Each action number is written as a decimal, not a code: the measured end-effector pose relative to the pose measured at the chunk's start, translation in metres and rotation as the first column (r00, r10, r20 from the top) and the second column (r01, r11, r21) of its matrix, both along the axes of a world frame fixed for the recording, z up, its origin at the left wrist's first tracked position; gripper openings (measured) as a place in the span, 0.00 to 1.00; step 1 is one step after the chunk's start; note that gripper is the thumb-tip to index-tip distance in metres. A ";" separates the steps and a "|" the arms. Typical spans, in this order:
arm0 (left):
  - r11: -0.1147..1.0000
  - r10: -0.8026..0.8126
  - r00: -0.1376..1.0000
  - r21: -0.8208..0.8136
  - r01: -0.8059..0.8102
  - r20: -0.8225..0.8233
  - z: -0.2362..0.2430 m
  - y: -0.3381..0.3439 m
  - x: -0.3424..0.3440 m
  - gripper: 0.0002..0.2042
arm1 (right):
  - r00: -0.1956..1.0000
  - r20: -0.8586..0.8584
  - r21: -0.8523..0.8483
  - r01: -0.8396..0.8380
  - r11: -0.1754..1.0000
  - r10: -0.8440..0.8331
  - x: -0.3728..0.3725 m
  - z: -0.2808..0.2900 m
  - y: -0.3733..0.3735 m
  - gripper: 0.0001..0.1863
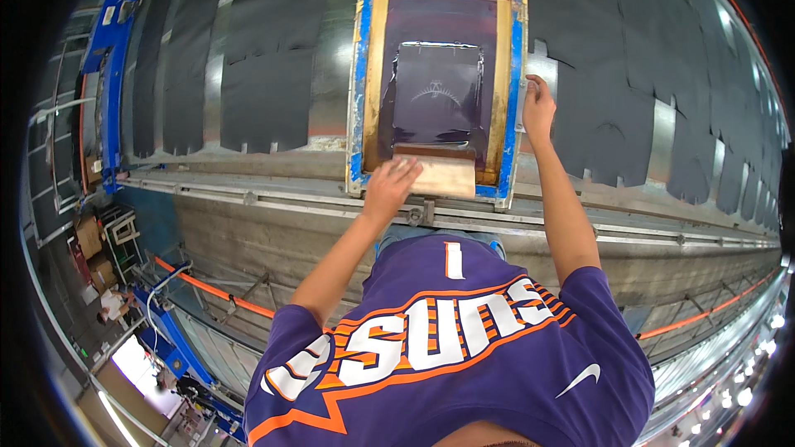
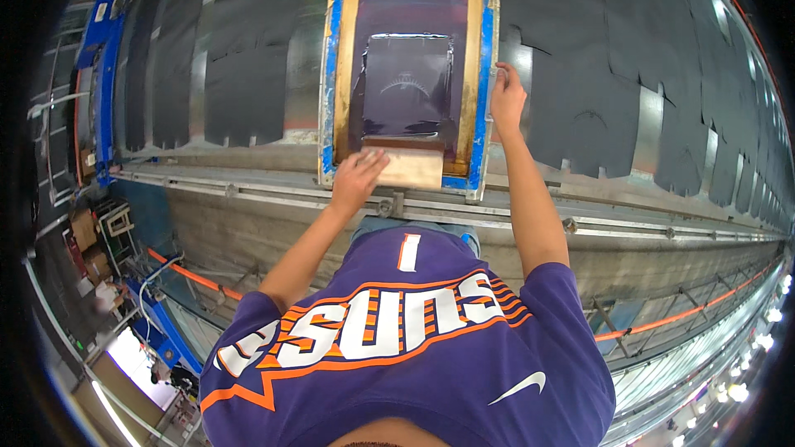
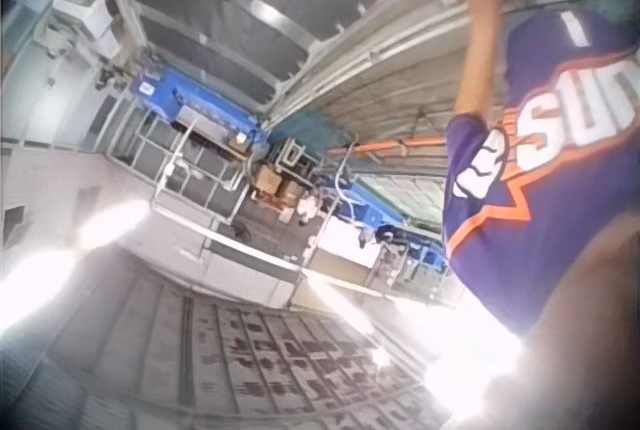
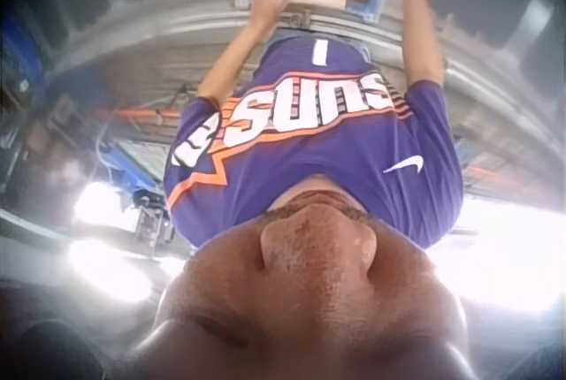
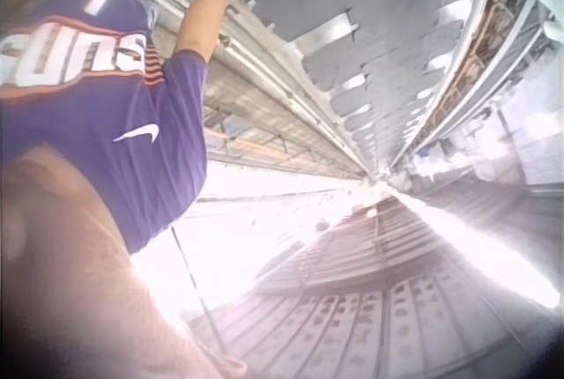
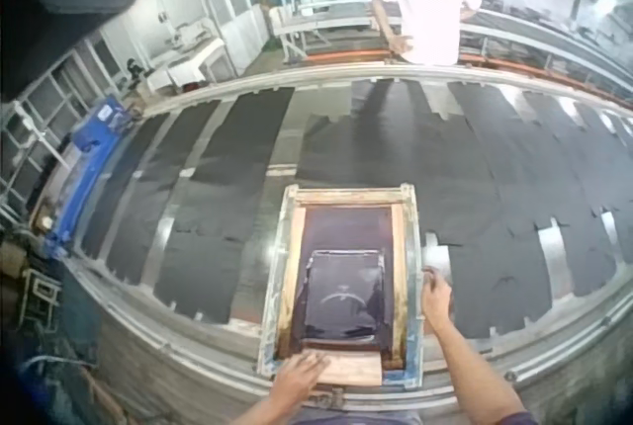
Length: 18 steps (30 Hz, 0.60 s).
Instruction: The person performs screen printing by repeatedly pulling a squeegee across a screen frame to transfer ink onto a purple fabric. The operator maintains a consistent rhythm, lifting the squeegee and repositioning it for the next stroke. Another person is visible in the background observing the process.
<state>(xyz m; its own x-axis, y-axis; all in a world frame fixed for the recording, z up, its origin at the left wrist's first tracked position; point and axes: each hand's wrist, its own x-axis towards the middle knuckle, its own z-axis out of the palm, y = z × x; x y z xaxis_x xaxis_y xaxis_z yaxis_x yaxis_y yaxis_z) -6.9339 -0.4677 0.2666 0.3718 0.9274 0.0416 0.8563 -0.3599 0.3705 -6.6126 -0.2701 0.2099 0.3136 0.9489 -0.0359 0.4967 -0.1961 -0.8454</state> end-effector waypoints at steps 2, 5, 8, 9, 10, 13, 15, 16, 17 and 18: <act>0.997 0.027 1.000 0.067 -0.027 0.000 -0.011 0.043 0.001 0.31 | 0.966 0.237 -0.062 -0.095 0.994 0.107 0.009 0.003 0.006 0.13; 0.996 0.028 0.998 0.085 -0.032 0.054 -0.010 0.129 -0.007 0.25 | 0.722 0.632 -0.091 -0.291 0.952 0.282 0.005 0.042 0.009 0.18; 0.983 0.118 0.993 -0.147 -0.114 0.019 0.000 0.216 -0.013 0.19 | 0.686 0.533 0.066 -0.617 0.784 0.495 -0.038 0.098 0.025 0.19; 0.985 0.092 0.995 -0.148 -0.087 0.024 0.006 0.237 -0.011 0.19 | 0.637 0.565 -0.014 -0.628 0.778 0.524 -0.045 0.093 0.026 0.20; 0.990 0.057 0.998 -0.134 -0.055 0.014 0.016 0.257 -0.008 0.19 | 0.599 0.589 -0.073 -0.628 0.774 0.542 -0.052 0.086 0.044 0.20; 0.986 0.071 0.997 -0.152 -0.070 -0.005 0.014 0.246 0.002 0.20 | 0.605 0.575 -0.090 -0.622 0.778 0.550 -0.059 0.053 0.037 0.19; 0.989 0.095 0.995 -0.119 -0.092 0.016 0.004 0.208 0.001 0.20 | 0.641 0.525 -0.067 -0.624 0.778 0.560 -0.062 0.035 0.003 0.20; 0.995 0.060 0.998 -0.086 -0.059 0.003 -0.007 0.178 -0.005 0.20 | 0.653 0.503 -0.054 -0.631 0.774 0.567 -0.063 0.041 -0.023 0.21; 0.999 0.017 1.000 -0.036 -0.017 -0.008 -0.016 0.149 -0.008 0.20 | 0.662 0.507 -0.052 -0.617 0.786 0.553 -0.063 0.038 -0.056 0.22; 0.997 0.030 0.999 -0.070 -0.033 -0.046 -0.008 0.125 -0.004 0.21 | 0.676 0.521 -0.024 -0.599 0.801 0.521 -0.063 0.035 -0.081 0.22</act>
